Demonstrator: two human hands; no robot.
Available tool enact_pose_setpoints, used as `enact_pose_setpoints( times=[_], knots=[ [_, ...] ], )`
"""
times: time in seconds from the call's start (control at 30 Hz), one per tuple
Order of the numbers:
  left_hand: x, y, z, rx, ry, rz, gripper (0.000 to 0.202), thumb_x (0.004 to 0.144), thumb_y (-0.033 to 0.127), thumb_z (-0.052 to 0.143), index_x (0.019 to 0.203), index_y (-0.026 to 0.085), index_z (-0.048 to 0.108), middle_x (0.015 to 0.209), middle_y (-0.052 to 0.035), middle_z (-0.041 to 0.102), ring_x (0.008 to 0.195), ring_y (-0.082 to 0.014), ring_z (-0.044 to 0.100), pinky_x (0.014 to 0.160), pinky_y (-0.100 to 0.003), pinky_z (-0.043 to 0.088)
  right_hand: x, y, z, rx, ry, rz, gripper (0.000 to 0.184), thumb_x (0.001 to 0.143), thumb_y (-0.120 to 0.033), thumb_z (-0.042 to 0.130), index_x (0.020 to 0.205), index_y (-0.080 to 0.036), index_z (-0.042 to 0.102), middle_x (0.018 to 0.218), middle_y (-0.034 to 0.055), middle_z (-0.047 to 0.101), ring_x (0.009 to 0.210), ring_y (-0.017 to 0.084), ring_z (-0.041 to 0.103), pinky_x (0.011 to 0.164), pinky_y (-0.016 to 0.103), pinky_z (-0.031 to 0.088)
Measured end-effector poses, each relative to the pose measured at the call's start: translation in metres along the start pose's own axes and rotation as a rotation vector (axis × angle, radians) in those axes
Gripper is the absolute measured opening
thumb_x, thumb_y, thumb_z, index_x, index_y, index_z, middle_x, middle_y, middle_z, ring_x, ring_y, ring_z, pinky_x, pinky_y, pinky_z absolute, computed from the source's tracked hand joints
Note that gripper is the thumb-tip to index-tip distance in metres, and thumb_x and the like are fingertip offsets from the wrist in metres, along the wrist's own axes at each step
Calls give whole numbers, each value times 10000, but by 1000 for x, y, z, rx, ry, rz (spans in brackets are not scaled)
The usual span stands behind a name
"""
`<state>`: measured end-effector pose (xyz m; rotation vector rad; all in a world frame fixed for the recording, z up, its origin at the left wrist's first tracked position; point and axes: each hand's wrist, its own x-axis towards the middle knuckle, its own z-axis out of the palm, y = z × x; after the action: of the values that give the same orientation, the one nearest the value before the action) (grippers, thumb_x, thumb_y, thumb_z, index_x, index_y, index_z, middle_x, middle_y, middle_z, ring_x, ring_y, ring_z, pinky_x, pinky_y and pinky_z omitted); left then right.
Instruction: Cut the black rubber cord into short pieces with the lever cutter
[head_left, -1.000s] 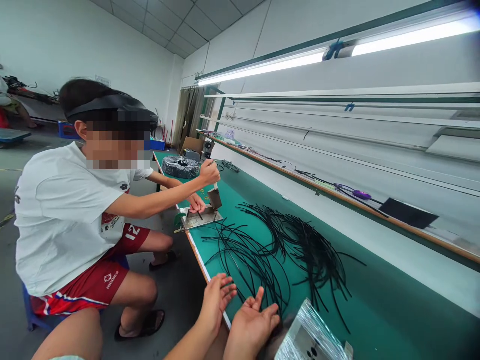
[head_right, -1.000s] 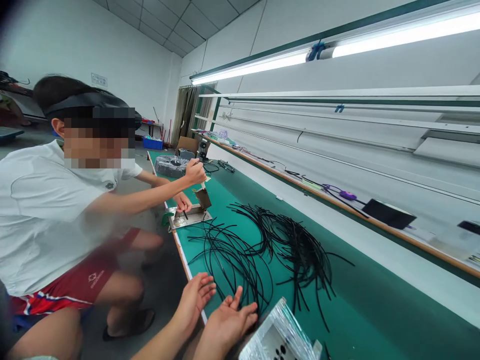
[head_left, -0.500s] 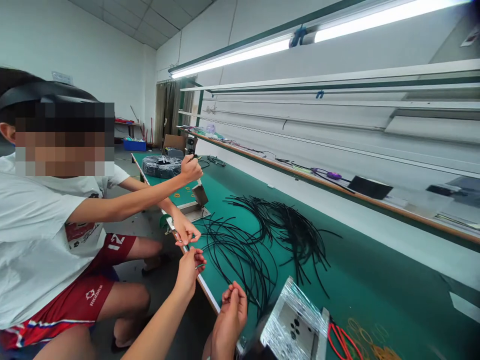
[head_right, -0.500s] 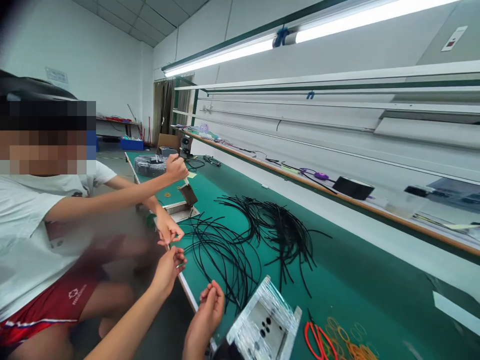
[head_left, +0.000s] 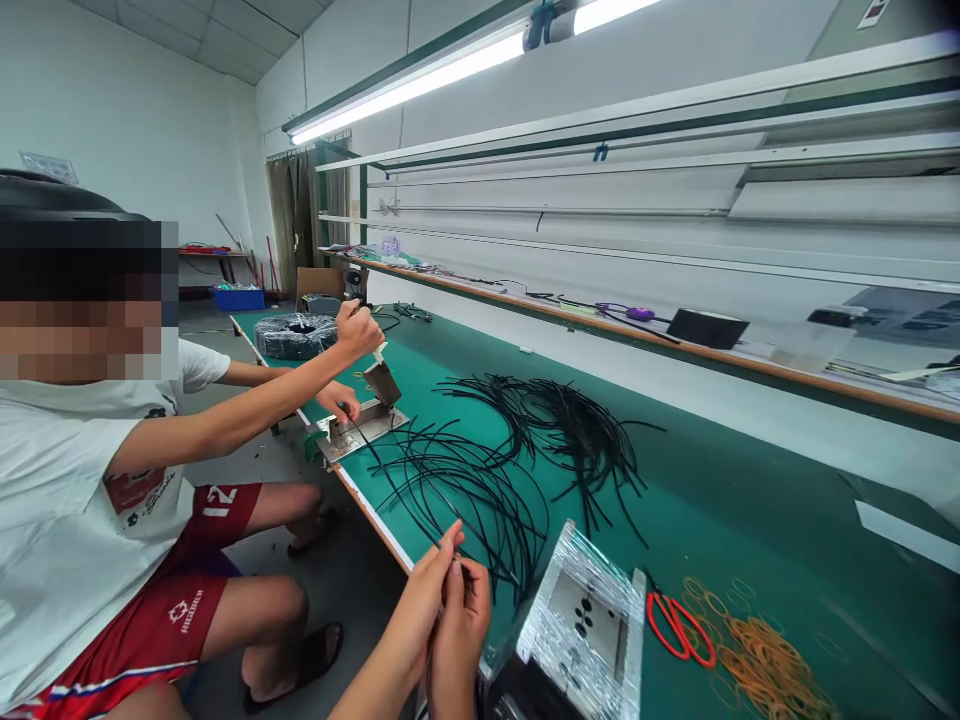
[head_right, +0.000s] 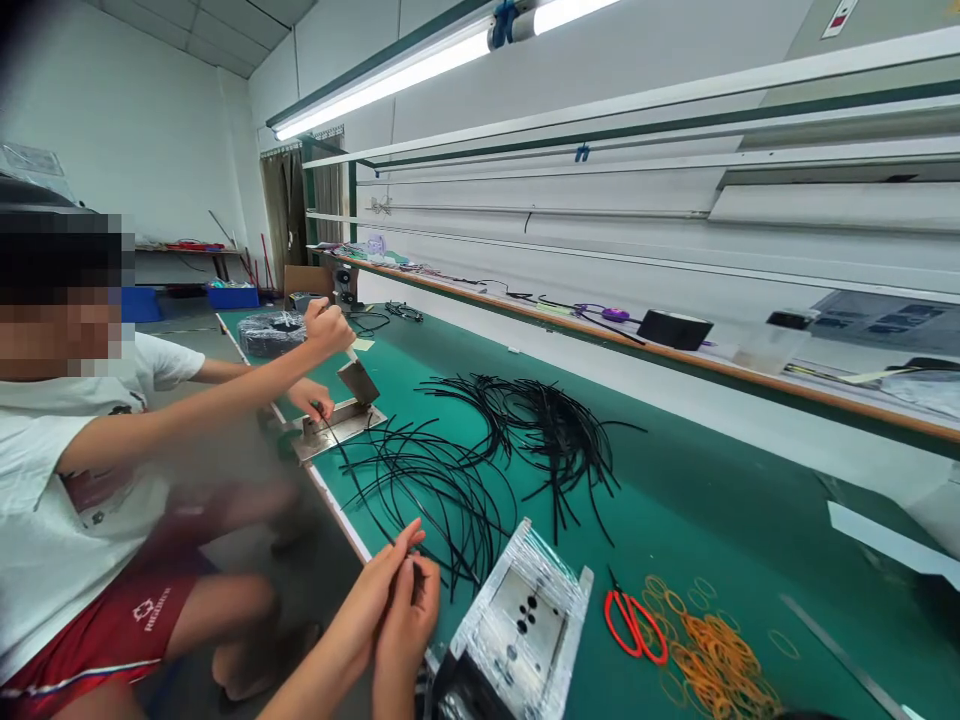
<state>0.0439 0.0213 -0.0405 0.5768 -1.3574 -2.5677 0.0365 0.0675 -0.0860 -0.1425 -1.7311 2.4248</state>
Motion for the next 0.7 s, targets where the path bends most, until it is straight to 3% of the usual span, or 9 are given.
enact_pose_setpoints(
  times=[0.07, 0.13, 0.2, 0.3, 0.43, 0.57, 0.7],
  knots=[
    [4, -1, -3, -89, 8, 37, 408, 657, 501, 779, 916, 199, 692, 915, -23, 675, 734, -106, 598, 621, -180, 464, 1, 5, -2, 50, 69, -14, 391, 736, -559, 631, 847, -186, 592, 774, 19, 645, 711, 156, 592, 665, 285, 478],
    [8, -4, -3, -173, 4, 60, 390, 615, 490, 812, 721, 169, 616, 653, 35, 576, 534, -57, 490, 494, -163, 394, 2, 9, -2, 92, 95, 8, 396, 755, -563, 608, 867, -183, 595, 724, 1, 626, 651, 137, 573, 624, 272, 469],
    [11, -9, -1, -216, -7, 33, 447, 603, 490, 819, 631, 170, 508, 535, 70, 478, 441, -39, 405, 425, -160, 329, 3, 11, -1, 102, 87, 67, 456, 753, -594, 593, 925, -173, 619, 739, 16, 646, 652, 144, 590, 618, 278, 477],
    [16, -16, 6, -233, 40, -29, 500, 587, 505, 819, 631, 184, 439, 493, 86, 439, 402, -38, 393, 385, -155, 279, 7, 7, 0, 83, 89, 202, 626, 691, -680, 601, 1019, -149, 648, 789, 59, 688, 708, 185, 636, 635, 301, 499],
    [25, -21, 16, -171, 79, -56, 477, 597, 524, 798, 670, 183, 472, 499, 76, 466, 369, -34, 379, 360, -162, 252, 13, -2, -2, 144, 133, 342, 782, 611, -730, 634, 1106, -125, 640, 817, 83, 708, 721, 213, 660, 644, 317, 512],
    [30, -25, 22, 0, 29, -125, 423, 641, 502, 774, 660, 180, 501, 496, 40, 520, 345, -41, 383, 350, -174, 232, 16, -2, -5, 222, 183, 363, 697, 629, -679, 656, 1065, -137, 630, 827, 78, 698, 770, 224, 666, 679, 325, 523],
    [34, -28, 21, 79, -11, -184, 416, 671, 510, 749, 651, 192, 481, 437, 72, 443, 306, -59, 374, 326, -179, 194, 15, -6, -2, 282, 365, 284, 556, 732, -632, 564, 1094, -211, 572, 842, 36, 636, 745, 188, 641, 655, 319, 519]
  ],
)
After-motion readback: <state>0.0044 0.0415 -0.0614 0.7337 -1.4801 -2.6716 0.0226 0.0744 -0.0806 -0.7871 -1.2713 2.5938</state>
